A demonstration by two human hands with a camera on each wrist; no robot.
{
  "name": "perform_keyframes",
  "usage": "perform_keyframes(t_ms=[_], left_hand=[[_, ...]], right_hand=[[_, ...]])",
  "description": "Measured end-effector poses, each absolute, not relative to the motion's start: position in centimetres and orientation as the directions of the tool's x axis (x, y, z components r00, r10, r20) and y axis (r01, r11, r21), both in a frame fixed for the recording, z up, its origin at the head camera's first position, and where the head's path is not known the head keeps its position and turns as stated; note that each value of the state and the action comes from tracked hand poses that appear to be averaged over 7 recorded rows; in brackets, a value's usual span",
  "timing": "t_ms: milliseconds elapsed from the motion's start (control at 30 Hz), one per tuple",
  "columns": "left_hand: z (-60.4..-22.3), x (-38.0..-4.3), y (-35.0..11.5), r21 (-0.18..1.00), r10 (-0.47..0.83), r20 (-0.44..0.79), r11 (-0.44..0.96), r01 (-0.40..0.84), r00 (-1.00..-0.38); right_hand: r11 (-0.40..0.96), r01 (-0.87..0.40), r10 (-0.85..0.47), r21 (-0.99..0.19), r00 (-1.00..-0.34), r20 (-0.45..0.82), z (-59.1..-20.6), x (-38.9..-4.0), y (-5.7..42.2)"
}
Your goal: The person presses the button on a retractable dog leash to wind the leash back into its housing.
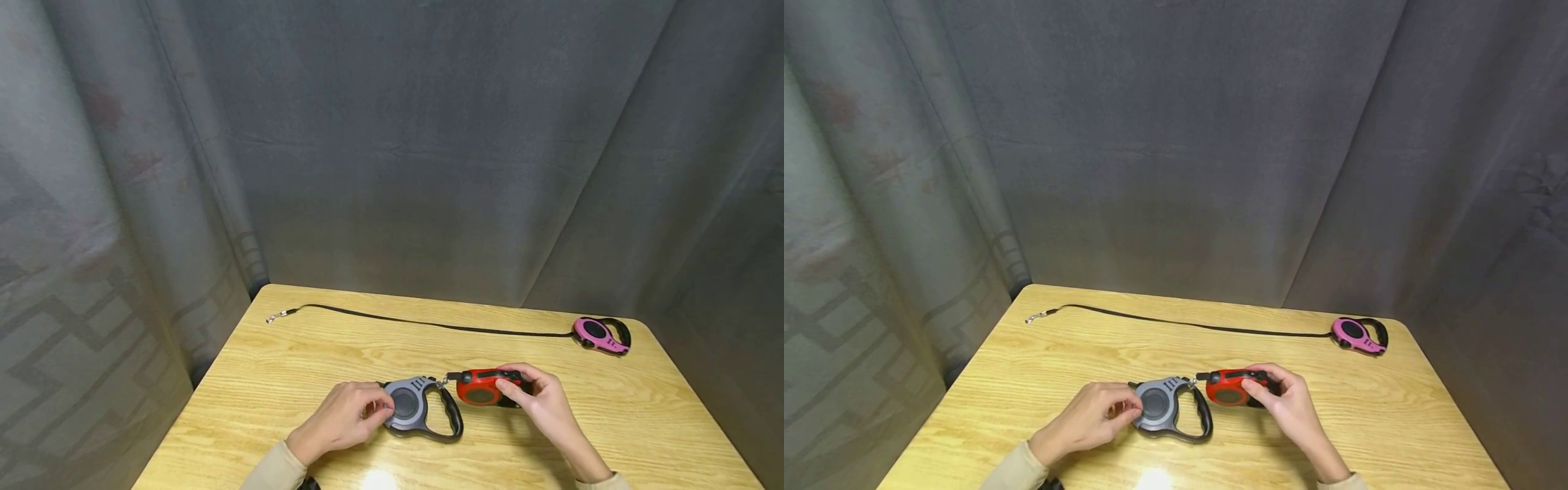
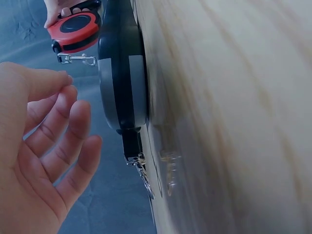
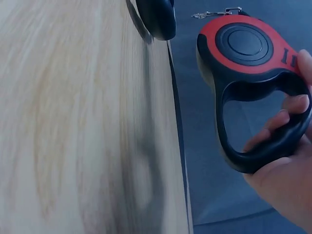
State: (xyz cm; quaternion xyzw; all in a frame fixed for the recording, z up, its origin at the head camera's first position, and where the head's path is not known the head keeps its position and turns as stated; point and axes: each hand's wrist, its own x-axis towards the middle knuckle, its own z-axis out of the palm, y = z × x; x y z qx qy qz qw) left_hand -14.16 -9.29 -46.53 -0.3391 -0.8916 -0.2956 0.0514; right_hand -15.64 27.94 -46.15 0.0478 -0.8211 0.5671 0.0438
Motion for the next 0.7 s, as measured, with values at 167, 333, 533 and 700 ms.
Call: perform_keyframes(t_ms=[167, 333, 533, 700], left_hand=[[-46.6, -14.3, -9.3, 0.488, 0.575, 0.285, 0.601, 0.632, -0.767], [-46.7, -14.3, -9.3, 0.491, 0.573, 0.283, 0.603, 0.629, -0.769], [-46.7, -14.3, -9.3, 0.496, 0.569, 0.281, 0.603, 0.625, -0.773], [-46.7, -14.3, -9.3, 0.515, 0.563, 0.267, 0.603, 0.610, -0.782]], right_hand=[[0.373, 0.008, 0.008, -0.928, -1.000, -0.006, -46.2, -16.0, 28.3], [0.373, 0.111, 0.032, -0.921, -0.994, -0.107, -46.6, -16.4, 28.4], [0.378, 0.149, 0.040, -0.914, -0.989, -0.144, -47.3, -16.7, 28.6], [0.384, 0.120, 0.042, -0.915, -0.993, -0.112, -47.6, -16.9, 28.8]])
